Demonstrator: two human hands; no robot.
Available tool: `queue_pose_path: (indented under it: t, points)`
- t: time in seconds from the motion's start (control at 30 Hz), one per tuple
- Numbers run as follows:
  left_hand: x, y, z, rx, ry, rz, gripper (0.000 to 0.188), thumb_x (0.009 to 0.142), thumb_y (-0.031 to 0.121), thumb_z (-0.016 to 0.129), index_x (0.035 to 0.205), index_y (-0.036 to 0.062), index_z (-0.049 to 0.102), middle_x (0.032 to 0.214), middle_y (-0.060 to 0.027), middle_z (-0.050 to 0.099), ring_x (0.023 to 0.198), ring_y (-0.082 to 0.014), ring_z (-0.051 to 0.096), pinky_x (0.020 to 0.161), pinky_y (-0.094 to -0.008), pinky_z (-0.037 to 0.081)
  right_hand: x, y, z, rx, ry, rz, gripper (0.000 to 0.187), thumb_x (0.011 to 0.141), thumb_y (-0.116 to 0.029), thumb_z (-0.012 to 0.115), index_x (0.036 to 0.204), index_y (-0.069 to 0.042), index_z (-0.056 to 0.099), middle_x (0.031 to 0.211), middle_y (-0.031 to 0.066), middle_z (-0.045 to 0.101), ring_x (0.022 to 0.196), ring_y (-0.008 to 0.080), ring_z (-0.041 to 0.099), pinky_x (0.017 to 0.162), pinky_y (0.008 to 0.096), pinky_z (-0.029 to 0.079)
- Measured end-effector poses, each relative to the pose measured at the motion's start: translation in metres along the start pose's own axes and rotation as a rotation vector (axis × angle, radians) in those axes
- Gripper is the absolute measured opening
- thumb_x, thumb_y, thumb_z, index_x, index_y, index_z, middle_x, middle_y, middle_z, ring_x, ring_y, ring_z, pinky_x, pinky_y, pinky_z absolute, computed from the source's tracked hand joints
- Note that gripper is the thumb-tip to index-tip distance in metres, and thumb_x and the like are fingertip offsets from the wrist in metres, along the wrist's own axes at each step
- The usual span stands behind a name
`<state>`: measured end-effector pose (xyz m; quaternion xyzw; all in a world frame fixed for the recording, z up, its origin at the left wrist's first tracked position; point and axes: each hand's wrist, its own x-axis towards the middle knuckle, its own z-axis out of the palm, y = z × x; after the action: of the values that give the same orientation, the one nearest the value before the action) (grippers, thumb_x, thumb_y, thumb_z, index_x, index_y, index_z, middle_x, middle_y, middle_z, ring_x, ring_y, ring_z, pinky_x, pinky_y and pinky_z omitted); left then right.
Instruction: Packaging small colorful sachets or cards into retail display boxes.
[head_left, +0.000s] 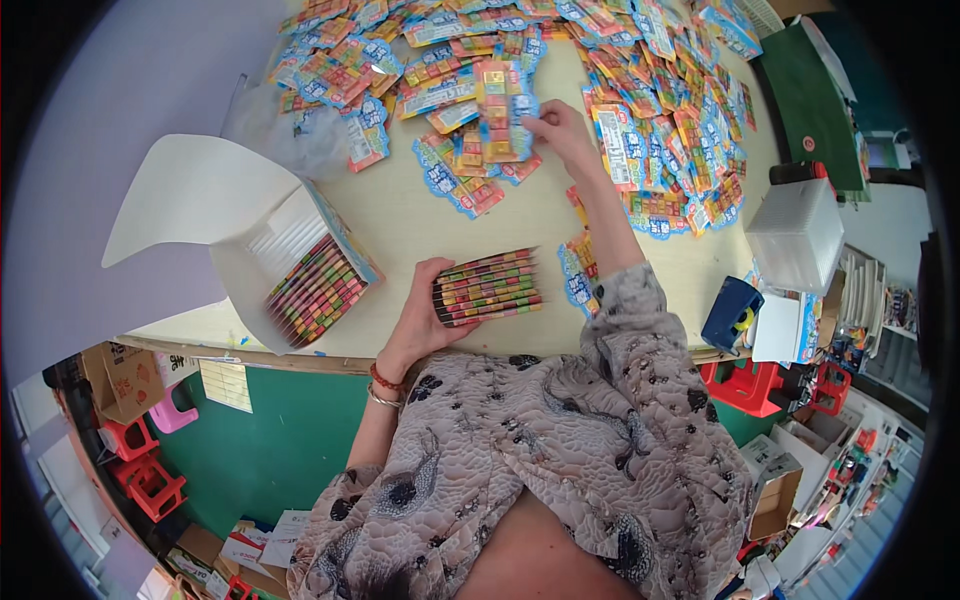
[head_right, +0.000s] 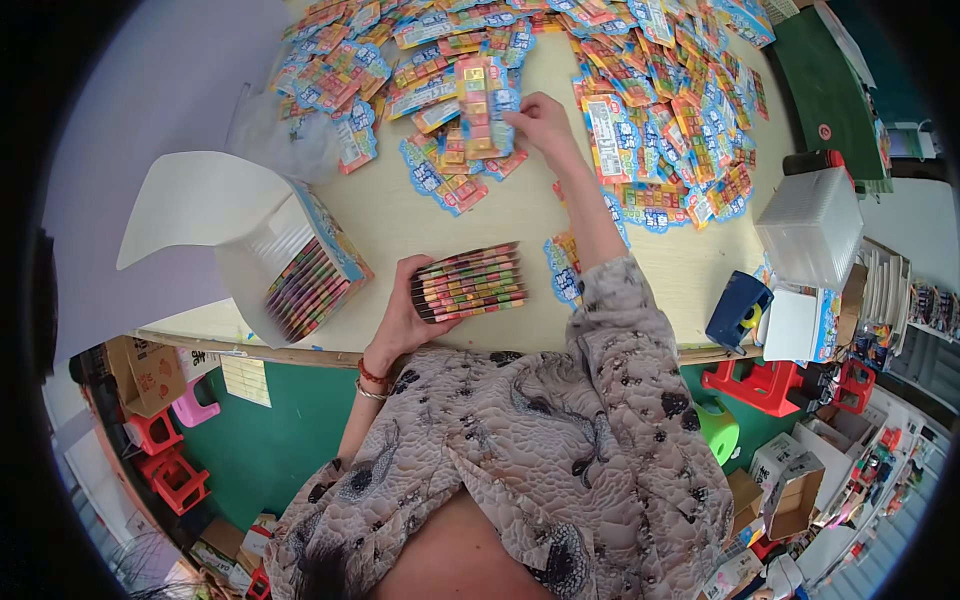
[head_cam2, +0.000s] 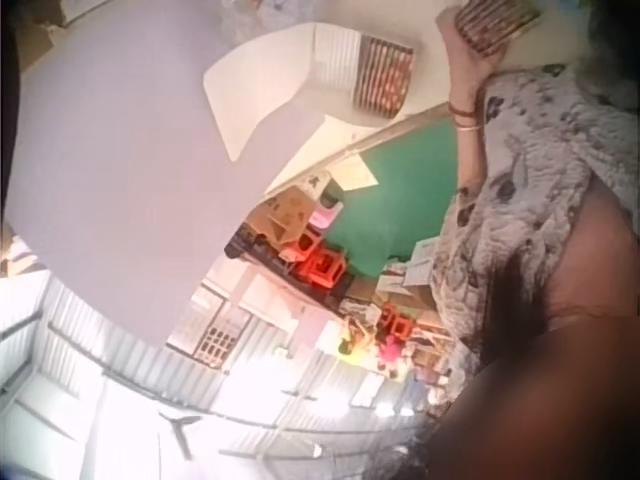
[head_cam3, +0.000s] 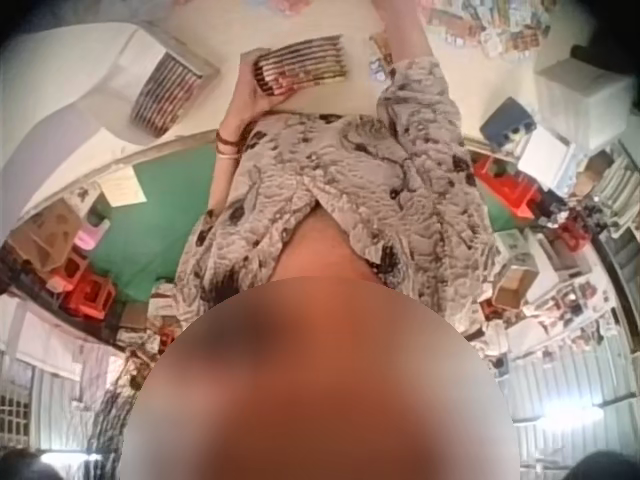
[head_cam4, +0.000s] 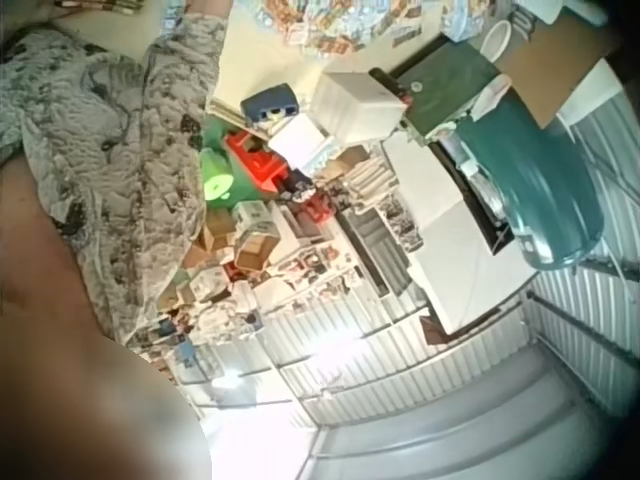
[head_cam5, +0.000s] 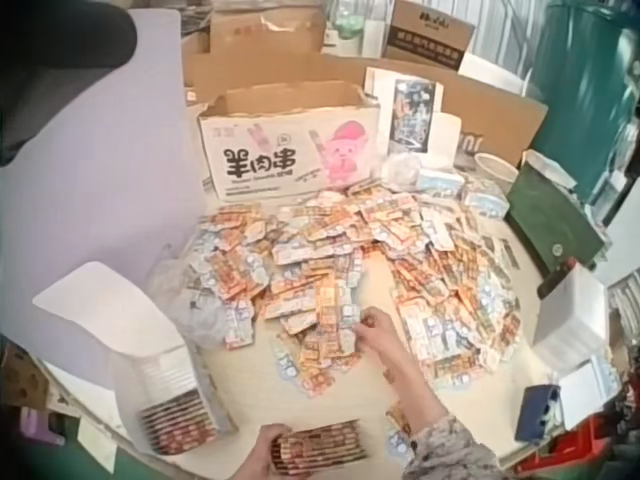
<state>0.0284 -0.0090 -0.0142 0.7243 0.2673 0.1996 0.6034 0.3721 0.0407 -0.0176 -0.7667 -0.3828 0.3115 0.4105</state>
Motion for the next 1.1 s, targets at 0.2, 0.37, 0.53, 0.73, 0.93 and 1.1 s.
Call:
queue_pose_path:
  t: [0.2,0.37,0.53,0.73,0.93,1.1]
  points:
    - [0.001,0.017,-0.009,0.29,0.094,0.197,0.108,0.061,0.016,0.088,0.142,0.0058,0.018,0.151,-0.0231,0.009,0.128,-0.0297,0.039,0.102,-0.0404,0.042,-0.079,-0.035,-0.012,-0.058,-0.401,-0.458,0.012,0.085,-0.01,0.062,0.091,0.0,0.061,0.084,0.0032,0.065,0.075,0.0108,0.061,0.066,0.0312,0.049]
    - [-0.008,-0.006,-0.006,0.185,0.084,0.11,0.128,0.06,0.03,0.089,0.148,0.003,0.0,0.145,-0.0259,0.023,0.13,-0.0385,0.034,0.107,-0.0445,0.031,-0.096,-0.068,0.002,-0.04,-0.722,-0.138,0.021,0.082,-0.024,0.067,0.083,-0.003,0.066,0.074,0.0109,0.066,0.07,0.0195,0.064,0.066,0.0331,0.049]
    - [0.001,0.009,-0.01,0.222,0.031,0.077,0.111,0.058,0.023,0.089,0.144,0.0027,0.022,0.13,-0.0174,0.041,0.122,-0.0345,0.041,0.103,-0.0417,0.035,-0.034,-0.058,0.031,-0.273,0.06,0.041,0.035,0.081,-0.036,0.069,0.077,-0.002,0.064,0.075,0.0133,0.066,0.071,0.0196,0.065,0.064,0.0338,0.05]
    - [0.004,0.007,-0.011,0.2,-0.016,0.1,0.097,0.058,0.013,0.089,0.135,0.0052,0.03,0.131,-0.0139,0.036,0.123,-0.0263,0.042,0.103,-0.0344,0.038,0.003,-0.027,0.062,-0.107,0.17,-0.181,0.036,0.072,-0.031,0.075,0.084,0.002,0.063,0.08,0.0144,0.068,0.073,0.0238,0.066,0.065,0.0354,0.051]
    - [0.002,0.006,-0.015,0.237,-0.034,0.174,0.106,0.058,0.014,0.089,0.142,0.0071,0.024,0.144,-0.0164,0.026,0.132,-0.0268,0.033,0.107,-0.0353,0.035,-0.048,-0.04,-0.009,-0.181,-0.008,-0.144,0.016,0.081,-0.011,0.066,0.093,-0.001,0.064,0.079,0.0088,0.068,0.07,0.0129,0.061,0.066,0.0283,0.049]
    - [0.007,0.014,-0.009,-0.046,-0.027,0.081,0.119,0.059,0.02,0.089,0.147,0.0035,0.01,0.143,-0.0204,0.03,0.132,-0.0348,0.034,0.108,-0.0408,0.032,-0.118,-0.051,0.008,-0.16,-0.405,-0.35,0.014,0.085,-0.01,0.063,0.094,-0.001,0.066,0.077,0.0067,0.068,0.069,0.0106,0.06,0.067,0.0272,0.048]
